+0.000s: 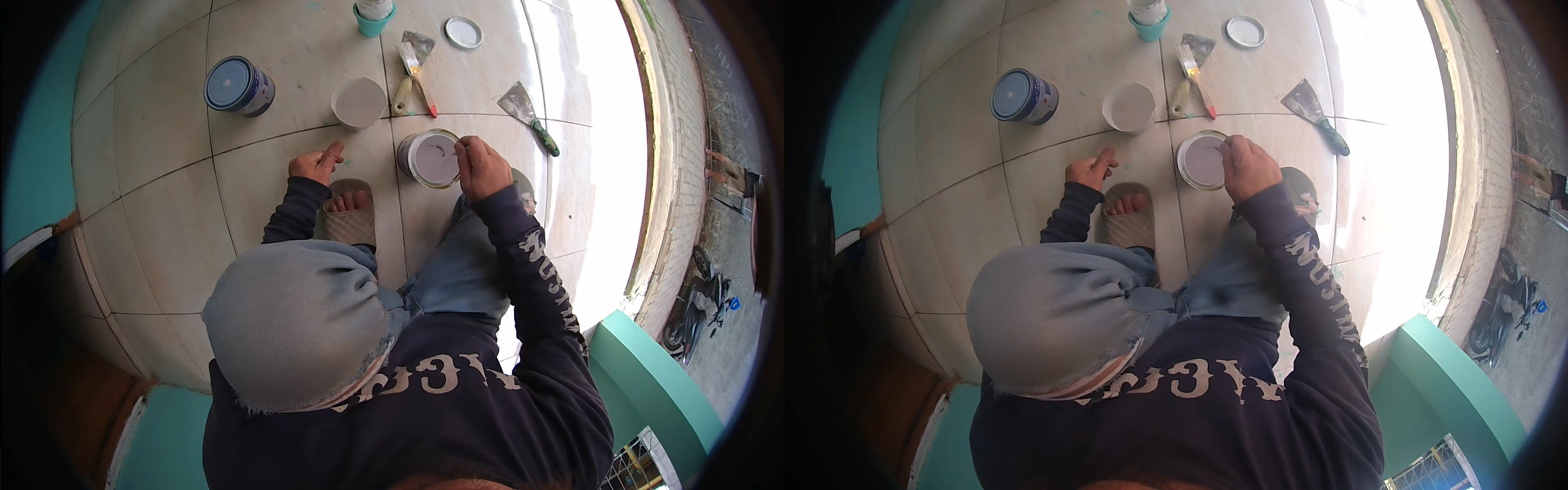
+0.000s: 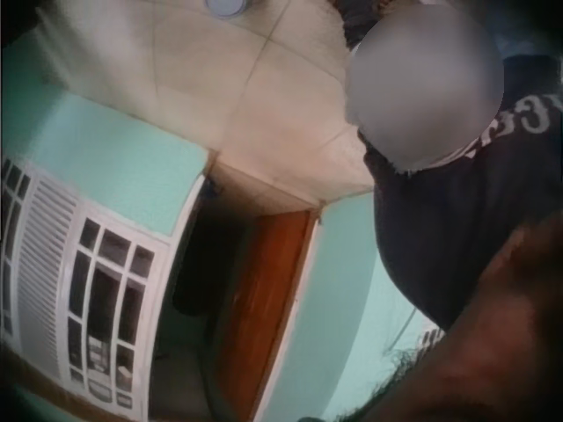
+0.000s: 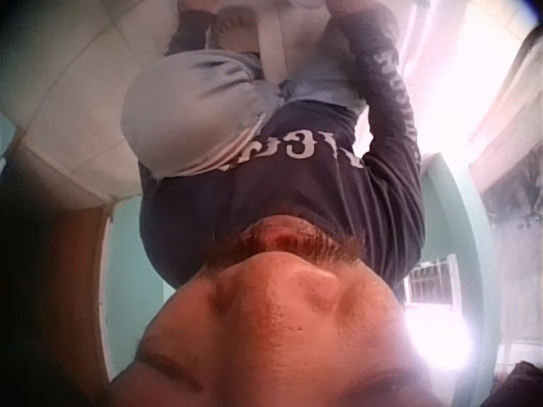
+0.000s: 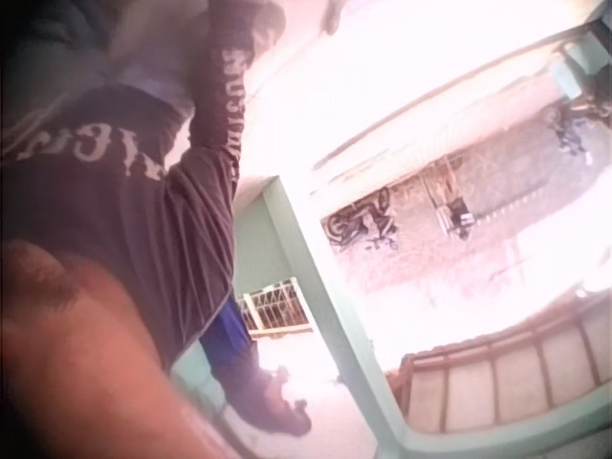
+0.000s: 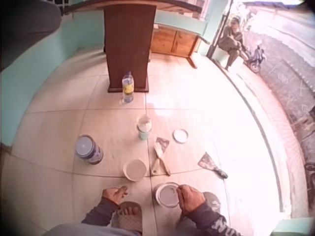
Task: The person pours paint from a metal can into a plastic cup, then uses a stick to stir the contents. They repeat this process with a second can, mixing the contents in the cup and then pouring the mixture back into the can. Finally, they use a putty knife to pry open a third paint can.
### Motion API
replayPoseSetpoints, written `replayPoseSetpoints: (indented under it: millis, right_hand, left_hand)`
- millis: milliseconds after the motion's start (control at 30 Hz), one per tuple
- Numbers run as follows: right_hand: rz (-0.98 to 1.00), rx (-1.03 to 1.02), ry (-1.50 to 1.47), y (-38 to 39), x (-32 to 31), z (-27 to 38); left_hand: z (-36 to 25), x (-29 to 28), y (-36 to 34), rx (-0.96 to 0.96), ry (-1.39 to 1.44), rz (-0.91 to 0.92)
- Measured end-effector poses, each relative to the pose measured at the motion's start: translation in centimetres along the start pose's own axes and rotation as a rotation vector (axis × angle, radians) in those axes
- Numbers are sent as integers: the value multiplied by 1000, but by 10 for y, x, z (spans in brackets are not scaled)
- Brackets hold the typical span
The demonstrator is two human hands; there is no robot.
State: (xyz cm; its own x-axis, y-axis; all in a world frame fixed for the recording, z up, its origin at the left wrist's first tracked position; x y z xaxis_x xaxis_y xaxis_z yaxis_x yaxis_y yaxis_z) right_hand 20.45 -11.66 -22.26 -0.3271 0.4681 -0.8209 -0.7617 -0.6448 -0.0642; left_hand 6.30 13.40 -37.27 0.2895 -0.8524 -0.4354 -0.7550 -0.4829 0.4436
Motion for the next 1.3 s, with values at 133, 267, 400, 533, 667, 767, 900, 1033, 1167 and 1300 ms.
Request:
replayPoseSetpoints:
  millis: [133,267,400,533,667,767,900,1033,1167,1300]
  right_hand:
    - [57,-23,-71,6,4,4]
    - [38,43,-8,8,-2,-5]
    - [25,-13,-78,10,4,4]
    - [51,62,49,20,-5,-4]
    - [24,96,-137,27,-19,2]
    - [-83,151,-106,42,-60,8]
    - [-167,163,-189,66,-98,27]
    - [-226,133,-158,79,-135,53]
    - [-266,74,-141,86,-154,71]
    - [-302,75,-155,91,-158,73]
  left_hand:
    - [-7,54,29,276,-56,183]
    - [-36,80,42,463,-176,396]
    - [-67,89,37,674,-177,327]
    - [-91,109,21,712,-141,288]
    - [-94,135,2,702,20,339]
    - [-109,129,14,845,-61,192]
    - [-135,113,33,1005,-26,119]
    - [-145,101,42,1025,-41,96]
    - [-144,94,43,1015,-65,58]
    - [-142,82,49,1010,-63,39]
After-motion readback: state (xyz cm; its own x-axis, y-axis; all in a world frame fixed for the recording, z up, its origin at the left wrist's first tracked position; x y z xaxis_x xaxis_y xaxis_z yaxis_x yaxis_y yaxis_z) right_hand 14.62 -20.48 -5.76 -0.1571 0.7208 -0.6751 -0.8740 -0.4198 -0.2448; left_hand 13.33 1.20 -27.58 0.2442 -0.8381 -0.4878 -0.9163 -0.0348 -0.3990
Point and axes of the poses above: each hand's wrist, its own y-axis away from the middle knuckle, its own x-axis out of the palm, z = x × y, the point moved 8 cm from there along -y, towards the middle knuckle, and after that the axes turned 2 degrees about y, right-handed, at the moved point
